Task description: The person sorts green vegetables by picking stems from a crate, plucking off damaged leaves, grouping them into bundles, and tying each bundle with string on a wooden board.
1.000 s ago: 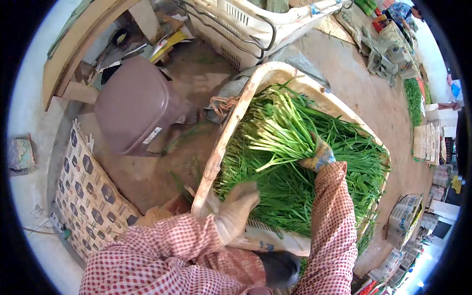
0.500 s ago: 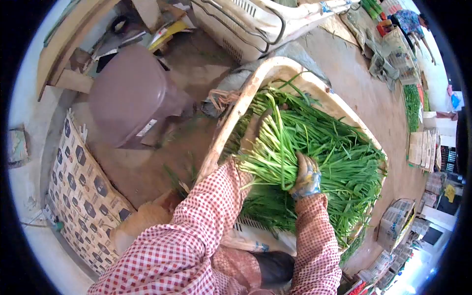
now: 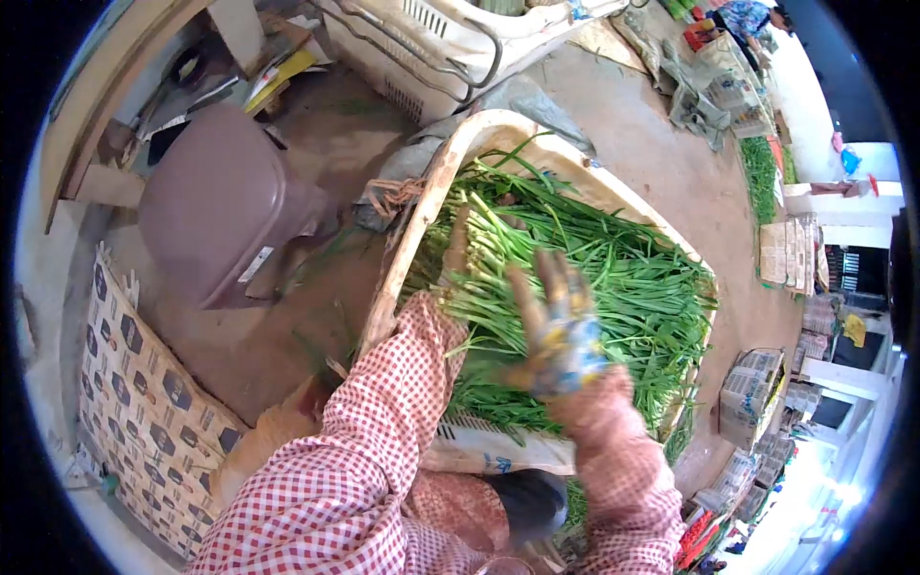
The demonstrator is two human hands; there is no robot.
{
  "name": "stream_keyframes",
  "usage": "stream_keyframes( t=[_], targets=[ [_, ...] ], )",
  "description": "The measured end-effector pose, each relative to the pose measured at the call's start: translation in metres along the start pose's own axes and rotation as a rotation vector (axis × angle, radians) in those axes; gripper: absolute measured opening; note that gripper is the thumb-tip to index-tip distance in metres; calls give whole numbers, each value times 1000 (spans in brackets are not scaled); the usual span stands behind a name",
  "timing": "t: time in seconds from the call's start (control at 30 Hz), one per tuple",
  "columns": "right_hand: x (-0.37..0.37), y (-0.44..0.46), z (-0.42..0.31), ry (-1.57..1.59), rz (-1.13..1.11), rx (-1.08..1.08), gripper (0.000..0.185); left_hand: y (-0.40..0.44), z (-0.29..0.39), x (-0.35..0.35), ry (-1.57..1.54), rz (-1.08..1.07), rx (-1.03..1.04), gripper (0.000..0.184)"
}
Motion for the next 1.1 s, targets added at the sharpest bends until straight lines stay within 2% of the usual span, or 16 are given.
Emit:
stream_keyframes(
  t=[0.1,0.17,0.23,0.27,0.33,0.4,0.43,0.5,0.57,0.6,0.63,0.67,0.73,0.8,0.87,1.1],
  targets=[
    [39,10,-4,-66,37,1,108,-27,-15,31,-29,211,-90,65],
    [26,9,7,-52,382,44,96,-29,-30,31,61,245,-251,61],
    [17,-4,21,59,518,21,89,-20,-30,34,210,241,-95,54],
    [29,-14,42,535,521,86,70,-22,-36,44,286,226,-116,52],
    [25,-17,57,1003,494,154,53,-25,-62,51,353,161,-150,51],
    [51,-25,58,2361,337,517,90,-33,-61,75,841,-28,193,46],
    [53,-38,73,2028,404,409,81,-45,-61,93,1014,-107,381,42],
    [21,-53,65,1379,512,91,62,-40,-86,82,723,-164,34,47],
    [55,-58,90,2108,467,445,76,-53,-90,92,690,-267,55,56],
    [58,-65,96,2108,475,447,76,-62,-91,105,655,-369,73,66],
    [48,-70,104,1796,553,410,81,-66,-90,122,659,-417,-54,98],
    [30,-76,102,1604,601,272,81,-64,-87,121,660,-422,-59,98],
    [4,-83,97,1410,677,147,82,-69,-103,130,1201,-658,-57,125],
    [66,-97,120,2178,556,681,83,-68,-107,138,1326,-700,72,136],
    [71,-112,127,1746,500,664,87,-73,-112,137,1476,-750,134,137],
    [20,-132,102,1201,472,322,126,-92,-122,164,1548,-898,302,136]
  ],
)
Point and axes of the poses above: each hand's wrist, its own y-axis towards the middle knuckle, its own x-axis out of the palm, z = x × y, the point moved 9 cm from there along y, towards the middle knuckle, and after that the axes turned 5 degrees about -y, right-handed, at the moved point
